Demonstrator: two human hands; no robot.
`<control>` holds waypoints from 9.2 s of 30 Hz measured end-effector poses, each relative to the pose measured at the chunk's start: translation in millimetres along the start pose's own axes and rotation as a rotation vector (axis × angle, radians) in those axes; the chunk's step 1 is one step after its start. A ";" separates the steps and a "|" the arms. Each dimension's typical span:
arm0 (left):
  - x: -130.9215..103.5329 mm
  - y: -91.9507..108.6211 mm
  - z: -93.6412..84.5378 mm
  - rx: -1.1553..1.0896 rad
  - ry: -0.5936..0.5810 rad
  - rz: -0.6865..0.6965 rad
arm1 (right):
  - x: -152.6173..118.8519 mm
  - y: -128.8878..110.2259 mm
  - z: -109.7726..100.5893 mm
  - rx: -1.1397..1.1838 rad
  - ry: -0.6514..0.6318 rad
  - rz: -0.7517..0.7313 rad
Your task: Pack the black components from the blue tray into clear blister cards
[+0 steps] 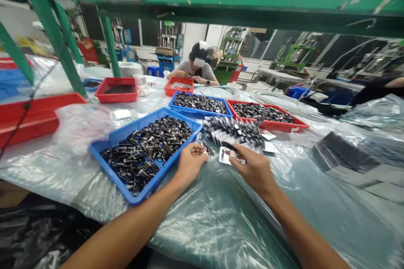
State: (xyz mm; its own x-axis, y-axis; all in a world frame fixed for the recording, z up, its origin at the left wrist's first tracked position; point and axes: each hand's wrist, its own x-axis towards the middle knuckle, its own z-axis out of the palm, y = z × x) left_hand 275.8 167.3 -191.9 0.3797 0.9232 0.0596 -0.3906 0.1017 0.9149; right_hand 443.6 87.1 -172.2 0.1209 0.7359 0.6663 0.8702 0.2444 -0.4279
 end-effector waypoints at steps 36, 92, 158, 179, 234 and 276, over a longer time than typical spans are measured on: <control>-7.4 7.8 -2.3 -0.101 -0.246 -0.073 | 2.0 -27.4 22.0 0.147 -0.131 -0.106; -22.5 1.2 -4.5 1.269 -0.228 0.595 | 23.4 22.5 -53.7 -0.549 -0.552 0.210; -43.1 -3.0 11.7 1.414 -0.631 0.420 | -22.5 -51.4 1.6 1.240 -0.311 0.733; -31.8 17.4 -1.9 1.496 -0.645 0.198 | 6.3 -45.3 32.6 1.357 0.052 0.661; -28.7 18.7 -4.4 1.442 -0.588 0.158 | -9.0 -61.0 38.1 1.431 -0.223 0.740; -7.0 8.8 -3.6 0.114 -0.066 -0.096 | 3.9 -23.5 -1.8 0.141 -0.013 0.137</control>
State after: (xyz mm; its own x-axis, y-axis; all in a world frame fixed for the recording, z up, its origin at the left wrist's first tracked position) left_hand 266.6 163.1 -185.7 0.4665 0.8845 -0.0076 -0.2541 0.1422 0.9567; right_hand 424.5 83.1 -158.5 0.2270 0.7764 0.5880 0.7701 0.2265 -0.5963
